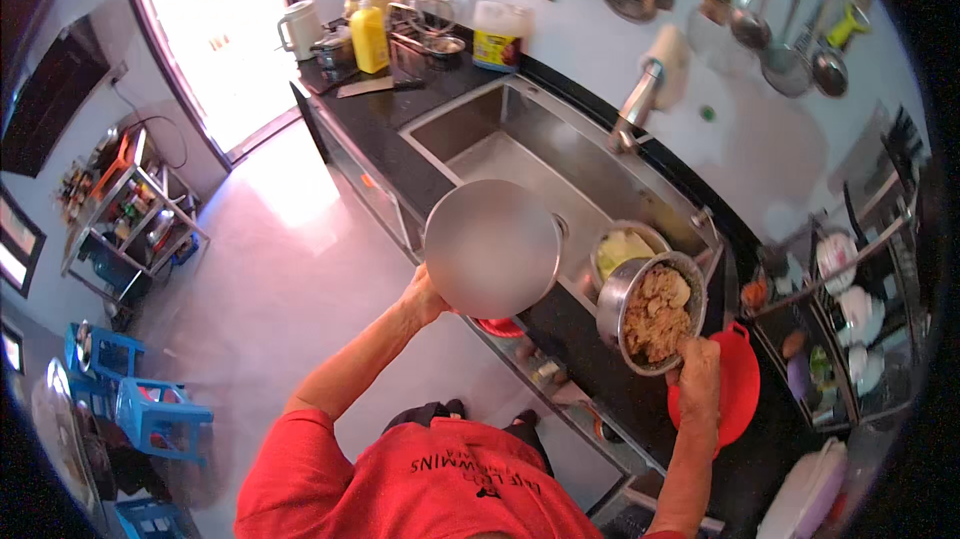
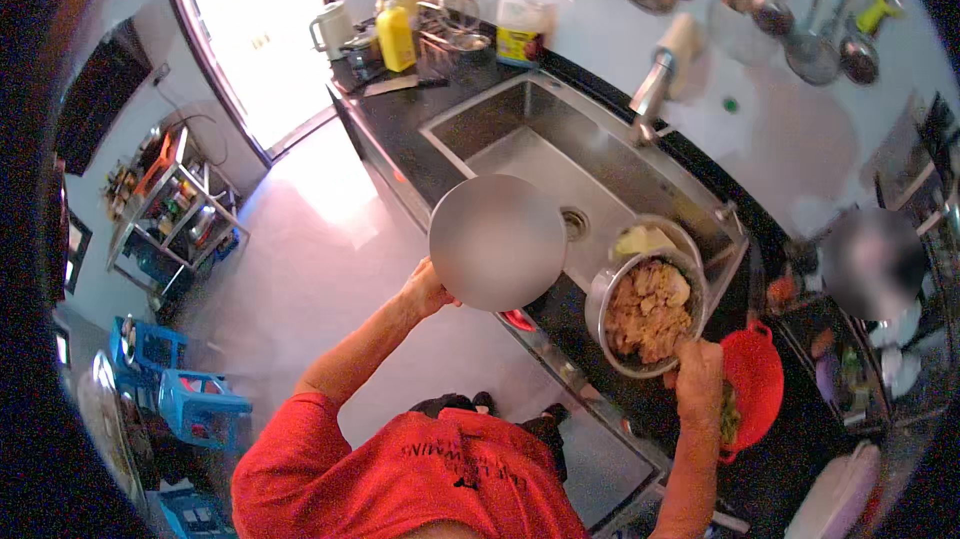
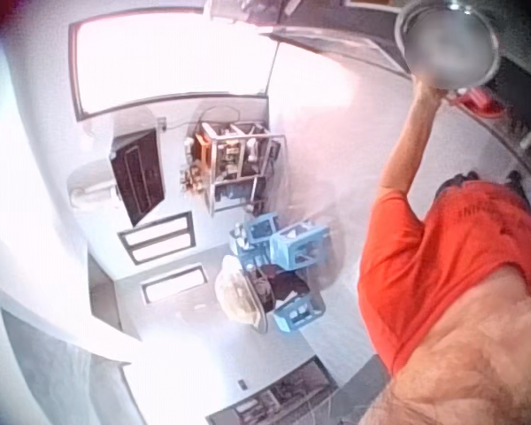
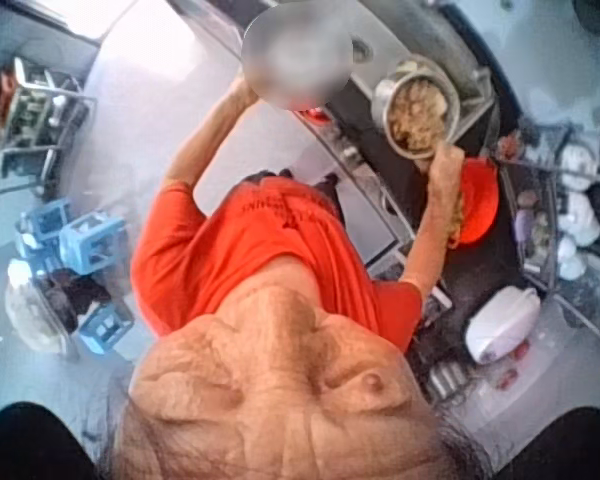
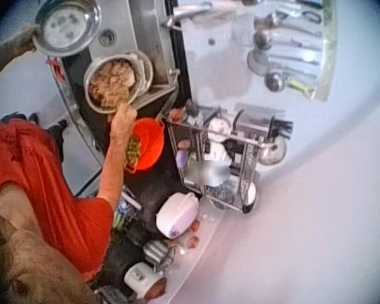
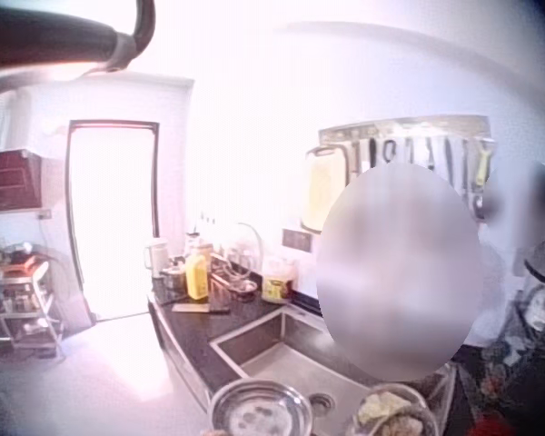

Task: The person mixes raw meat in a metal bowl by hand, then washes and dries their hands. They move to the stove, place the bowl of meat on the counter, and pour cooking oil into a wok on an induction cooktop.

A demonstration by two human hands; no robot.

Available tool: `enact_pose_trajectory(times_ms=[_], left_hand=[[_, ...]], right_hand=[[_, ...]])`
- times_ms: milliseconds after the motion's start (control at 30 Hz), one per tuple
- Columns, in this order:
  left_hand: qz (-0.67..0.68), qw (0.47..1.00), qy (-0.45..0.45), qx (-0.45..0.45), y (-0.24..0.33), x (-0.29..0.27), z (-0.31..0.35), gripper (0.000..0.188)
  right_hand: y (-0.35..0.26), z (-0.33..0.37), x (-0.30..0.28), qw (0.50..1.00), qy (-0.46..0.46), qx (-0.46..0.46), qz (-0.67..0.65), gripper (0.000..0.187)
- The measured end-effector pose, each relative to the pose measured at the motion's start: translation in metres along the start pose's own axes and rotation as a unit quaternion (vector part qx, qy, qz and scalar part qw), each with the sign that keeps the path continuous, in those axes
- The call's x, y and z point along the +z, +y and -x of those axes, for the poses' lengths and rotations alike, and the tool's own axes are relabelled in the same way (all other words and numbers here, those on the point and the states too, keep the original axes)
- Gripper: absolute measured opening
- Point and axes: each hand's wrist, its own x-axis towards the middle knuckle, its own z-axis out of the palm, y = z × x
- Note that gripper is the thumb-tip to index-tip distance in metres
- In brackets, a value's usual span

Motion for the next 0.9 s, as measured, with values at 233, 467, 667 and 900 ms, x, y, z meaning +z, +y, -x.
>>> enact_pose_trajectory(times_ms=[233,467,667,900], left_hand=[[-0.029,0.978,0.182,0.101,0.080,-0.132,-0.143,0.019],[0.014,0.971,0.208,0.117,0.152,-0.193,-0.268,0.018],[0.001,0.989,0.137,0.063,0.172,-0.236,-0.300,0.030],[-0.115,0.965,0.233,0.042,0.234,-0.229,-0.276,0.062]], right_hand=[[0.000,-0.084,0.104,0.999,-0.026,0.000,-0.031,0.030],[0.008,-0.204,0.192,0.979,-0.108,-0.156,0.068,0.020],[-0.073,-0.277,0.302,0.958,-0.138,-0.208,0.140,0.026],[-0.127,-0.312,0.426,0.971,-0.180,-0.136,0.081,0.035]])
